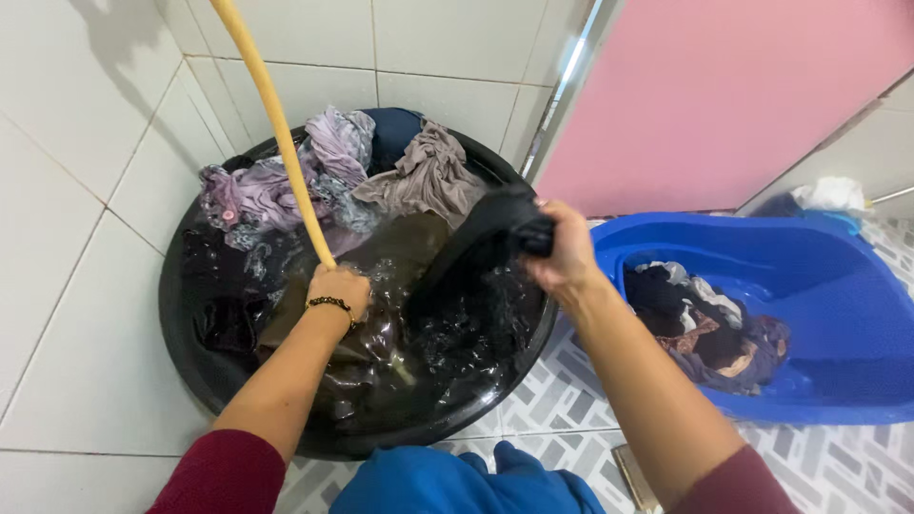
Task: The person washes clothes by hand in a black basin filled with soapy water. They repeatedly submerge, scrub, and wring various garments, then transfer them to a blue basin beside them.
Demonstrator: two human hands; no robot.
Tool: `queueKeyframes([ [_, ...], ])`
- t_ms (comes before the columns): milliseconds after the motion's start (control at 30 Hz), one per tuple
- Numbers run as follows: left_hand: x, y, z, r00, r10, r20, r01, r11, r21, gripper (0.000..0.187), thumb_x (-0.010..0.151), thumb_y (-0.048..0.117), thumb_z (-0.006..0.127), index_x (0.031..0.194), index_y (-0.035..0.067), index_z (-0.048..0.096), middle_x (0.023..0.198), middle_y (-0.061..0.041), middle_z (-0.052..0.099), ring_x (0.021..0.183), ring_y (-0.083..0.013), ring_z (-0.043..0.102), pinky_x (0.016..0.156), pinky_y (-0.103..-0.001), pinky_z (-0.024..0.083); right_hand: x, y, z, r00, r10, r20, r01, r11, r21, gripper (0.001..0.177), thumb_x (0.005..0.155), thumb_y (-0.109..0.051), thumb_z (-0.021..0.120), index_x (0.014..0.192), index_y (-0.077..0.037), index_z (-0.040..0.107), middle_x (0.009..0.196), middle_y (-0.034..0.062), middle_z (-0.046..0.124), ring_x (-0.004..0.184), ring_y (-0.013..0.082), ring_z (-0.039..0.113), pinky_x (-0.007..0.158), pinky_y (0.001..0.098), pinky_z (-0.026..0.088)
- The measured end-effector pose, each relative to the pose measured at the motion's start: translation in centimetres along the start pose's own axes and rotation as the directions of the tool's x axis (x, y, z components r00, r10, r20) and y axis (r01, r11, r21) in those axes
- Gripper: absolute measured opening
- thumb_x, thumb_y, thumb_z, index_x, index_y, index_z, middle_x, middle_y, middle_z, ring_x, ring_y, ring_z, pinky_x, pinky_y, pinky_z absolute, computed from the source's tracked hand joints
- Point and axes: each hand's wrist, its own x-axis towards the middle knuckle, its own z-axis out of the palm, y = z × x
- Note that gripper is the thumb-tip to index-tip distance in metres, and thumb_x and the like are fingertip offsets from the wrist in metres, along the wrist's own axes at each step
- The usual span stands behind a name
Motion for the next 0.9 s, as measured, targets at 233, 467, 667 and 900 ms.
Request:
queueKeyframes([
  [233,0.4,4.6,-3.0,0.977,-0.17,0.127,0.212,0.799,-0.562,0.055,0.093,0.059,0.049,0.143,0.037,0.057,0.121,-0.013,0.07,0.128,-0.0323,0.056,0.11,-0.051,0.033,-1.8,-3.2,5.5,0.982,-0.017,0.19,-0.003,0.994,0.107,0.028,0.086,-0.019,0.05,0.097,0.0,0.067,0.097,0.0141,0.073,0.094,0.0293,0.072,0.089,0.0477,0.06],
  [467,-3.8,5.8,-3.0,0.973,-0.149,-0.176,-0.026,0.687,-0.726,0.061,0.083,0.061,0.069,0.125,0.017,0.073,0.151,-0.02,0.044,0.142,-0.039,0.033,0.108,-0.064,0.024,0.6,-4.1,4.5,0.968,-0.069,0.243,0.035,0.989,0.141,0.033,0.102,-0.028,0.053,0.104,0.001,0.067,0.089,0.0109,0.066,0.081,0.024,0.063,0.097,0.051,0.057],
  [667,-3.7,4.2,-4.3,0.949,-0.31,-0.055,0.129,0.543,-0.83,0.029,0.1,0.036,0.064,0.108,0.008,0.067,0.126,-0.023,0.07,0.121,-0.0414,0.065,0.104,-0.05,0.051,1.5,-1.3,-0.4,0.991,-0.054,0.122,0.075,0.982,-0.176,0.023,0.107,-0.031,0.062,0.101,-0.01,0.058,0.086,0.002,0.059,0.074,0.0163,0.052,0.077,0.0387,0.05],
  [900,0.4,5.6,-5.1,0.898,-0.221,-0.38,-0.125,0.7,-0.703,0.036,0.091,0.011,0.063,0.126,0.011,0.059,0.137,-0.019,0.053,0.126,-0.0417,0.055,0.104,-0.049,0.047,-3.7,6.6,0.5,0.849,0.513,-0.129,0.089,-0.38,-0.921,0.055,0.094,-0.061,0.055,0.129,-0.021,0.07,0.093,0.0082,0.065,0.088,0.0333,0.075,0.088,0.0404,0.055],
])
